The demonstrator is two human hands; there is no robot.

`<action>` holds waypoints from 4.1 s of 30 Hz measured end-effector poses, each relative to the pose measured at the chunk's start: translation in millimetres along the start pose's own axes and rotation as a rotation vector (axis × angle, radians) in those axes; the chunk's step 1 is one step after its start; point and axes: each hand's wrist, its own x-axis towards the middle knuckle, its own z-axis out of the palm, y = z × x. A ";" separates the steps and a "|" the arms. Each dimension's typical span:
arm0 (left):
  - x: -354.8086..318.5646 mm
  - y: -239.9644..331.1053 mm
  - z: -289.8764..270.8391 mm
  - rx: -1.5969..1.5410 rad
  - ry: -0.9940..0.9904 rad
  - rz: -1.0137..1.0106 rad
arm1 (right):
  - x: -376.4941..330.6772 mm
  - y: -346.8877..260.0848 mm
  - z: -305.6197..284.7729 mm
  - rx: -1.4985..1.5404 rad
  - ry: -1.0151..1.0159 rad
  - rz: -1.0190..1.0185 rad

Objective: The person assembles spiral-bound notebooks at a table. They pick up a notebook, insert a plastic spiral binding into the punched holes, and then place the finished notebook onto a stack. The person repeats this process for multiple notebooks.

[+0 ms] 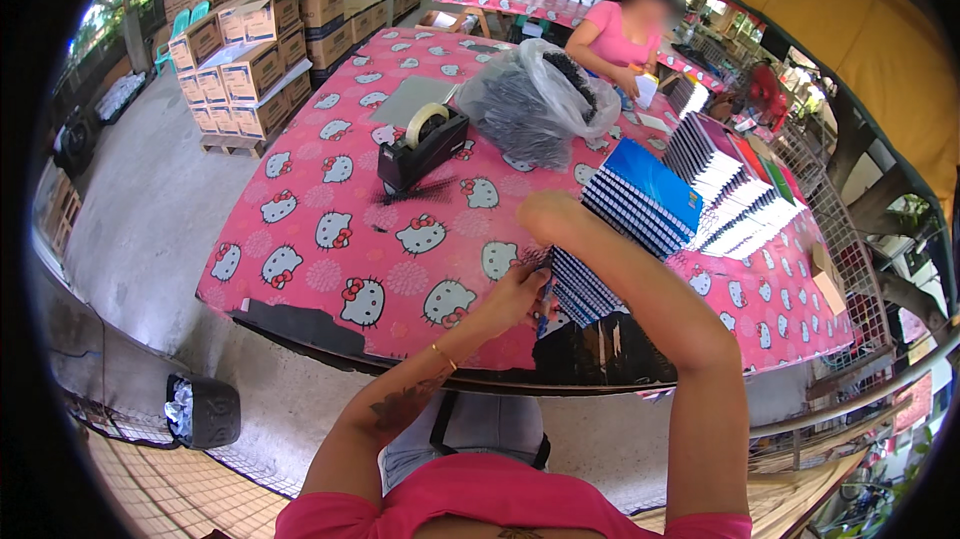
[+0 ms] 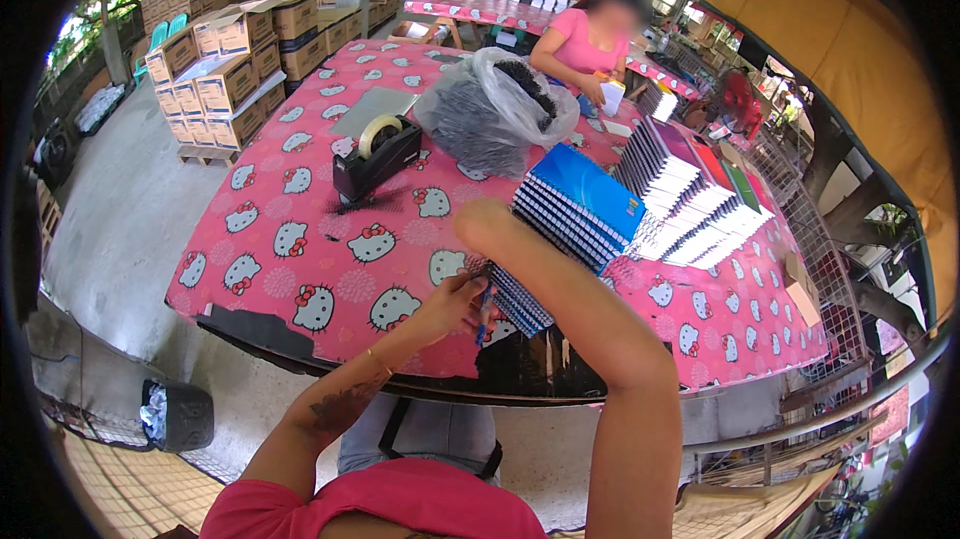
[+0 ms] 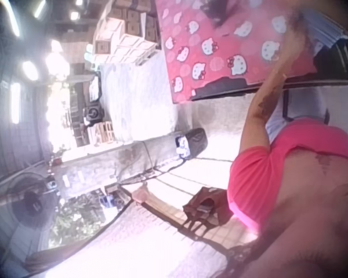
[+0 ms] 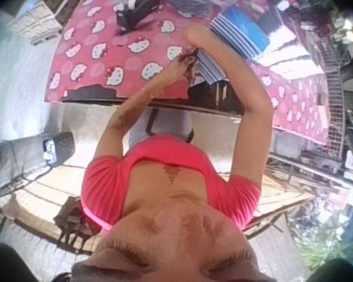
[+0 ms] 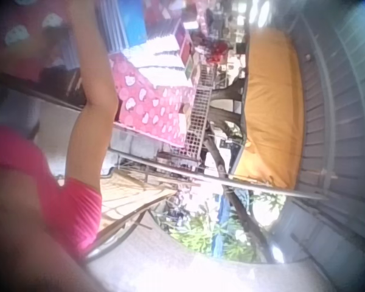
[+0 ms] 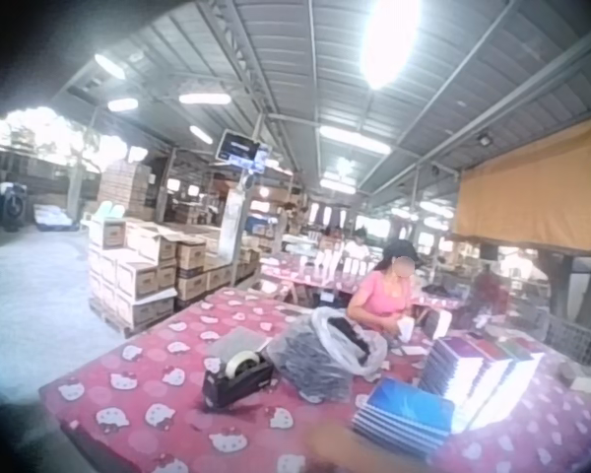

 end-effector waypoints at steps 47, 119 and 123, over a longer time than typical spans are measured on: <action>2.1 -13.0 -4.1 -0.103 0.023 0.029 | 15.6 -0.5 16.6 -0.026 -0.008 -0.044; 13.0 -37.3 -9.9 -0.052 0.083 -0.040 | 35.4 -2.5 68.2 0.037 0.125 -0.107; 12.0 -42.4 -15.2 -0.028 0.044 -0.003 | 37.1 -1.0 74.4 0.090 0.152 -0.090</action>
